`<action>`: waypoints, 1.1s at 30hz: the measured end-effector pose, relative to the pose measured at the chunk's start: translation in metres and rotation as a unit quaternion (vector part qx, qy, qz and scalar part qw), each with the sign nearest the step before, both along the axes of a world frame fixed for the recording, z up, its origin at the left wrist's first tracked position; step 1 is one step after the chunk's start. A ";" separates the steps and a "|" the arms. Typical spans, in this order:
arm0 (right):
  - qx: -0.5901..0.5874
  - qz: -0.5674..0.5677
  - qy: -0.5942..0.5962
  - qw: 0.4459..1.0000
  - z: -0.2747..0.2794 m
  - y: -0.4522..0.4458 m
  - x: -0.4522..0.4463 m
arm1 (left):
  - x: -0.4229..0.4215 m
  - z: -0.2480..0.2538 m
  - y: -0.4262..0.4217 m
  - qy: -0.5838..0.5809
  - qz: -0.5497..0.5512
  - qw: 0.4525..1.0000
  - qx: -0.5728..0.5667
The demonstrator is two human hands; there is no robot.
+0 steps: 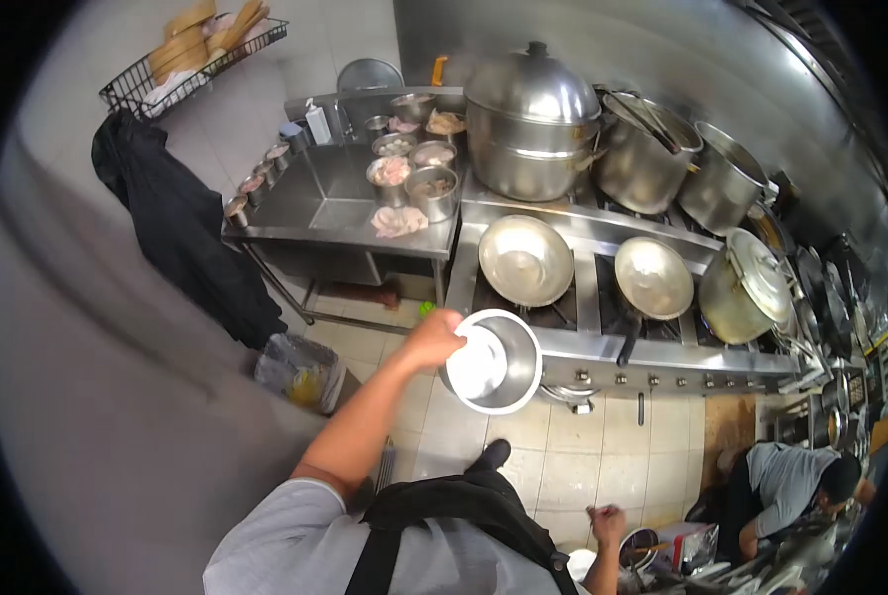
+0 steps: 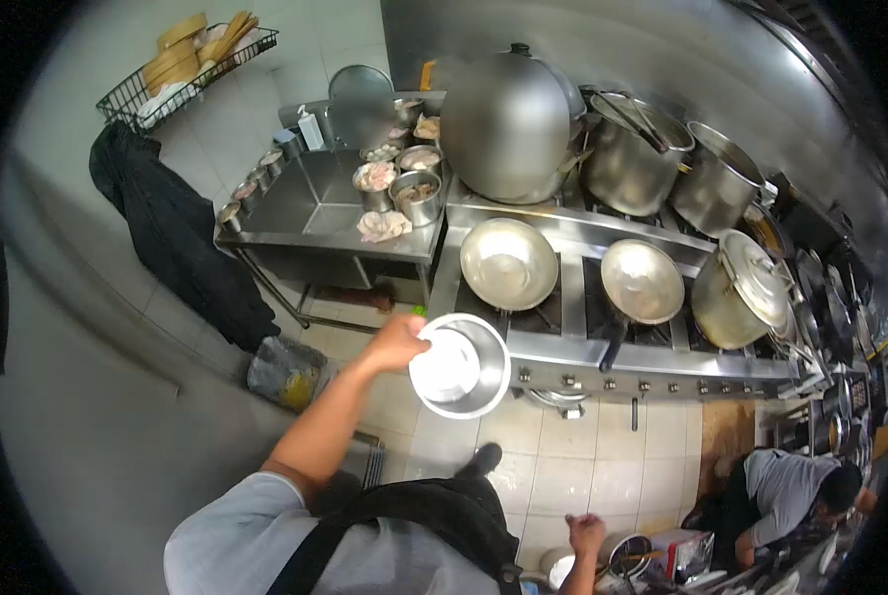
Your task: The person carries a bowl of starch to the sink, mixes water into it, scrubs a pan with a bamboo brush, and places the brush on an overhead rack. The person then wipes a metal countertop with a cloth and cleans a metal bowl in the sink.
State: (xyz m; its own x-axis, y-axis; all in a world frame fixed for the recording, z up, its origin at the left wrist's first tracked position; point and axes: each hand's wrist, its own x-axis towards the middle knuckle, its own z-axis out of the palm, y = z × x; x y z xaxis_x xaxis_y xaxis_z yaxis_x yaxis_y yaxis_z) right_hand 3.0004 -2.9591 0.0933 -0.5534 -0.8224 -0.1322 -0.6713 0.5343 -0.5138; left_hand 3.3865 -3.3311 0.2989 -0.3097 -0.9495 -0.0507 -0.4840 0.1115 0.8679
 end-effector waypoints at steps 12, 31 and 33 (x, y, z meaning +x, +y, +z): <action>0.226 -0.271 -0.458 0.816 -0.156 -0.096 -0.069 | 0.104 0.035 -0.239 0.324 0.361 0.873 0.049; 0.159 -0.373 -0.618 0.673 -0.104 -0.187 0.059 | 0.147 0.014 -0.591 0.218 0.212 0.938 0.166; 0.016 -0.378 -0.706 0.599 -0.153 -0.142 0.057 | 0.145 0.017 -0.600 0.110 0.195 0.960 0.167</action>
State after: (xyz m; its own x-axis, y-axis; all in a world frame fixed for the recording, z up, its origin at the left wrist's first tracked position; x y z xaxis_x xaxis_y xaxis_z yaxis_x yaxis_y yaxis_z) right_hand 3.0571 -3.1007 -0.0595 -0.0828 -0.3920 -0.9162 0.8599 0.4366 -0.2645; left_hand 3.5318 -3.9311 0.3164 0.0281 -0.9379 -0.3457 -0.2332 -0.3424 0.9101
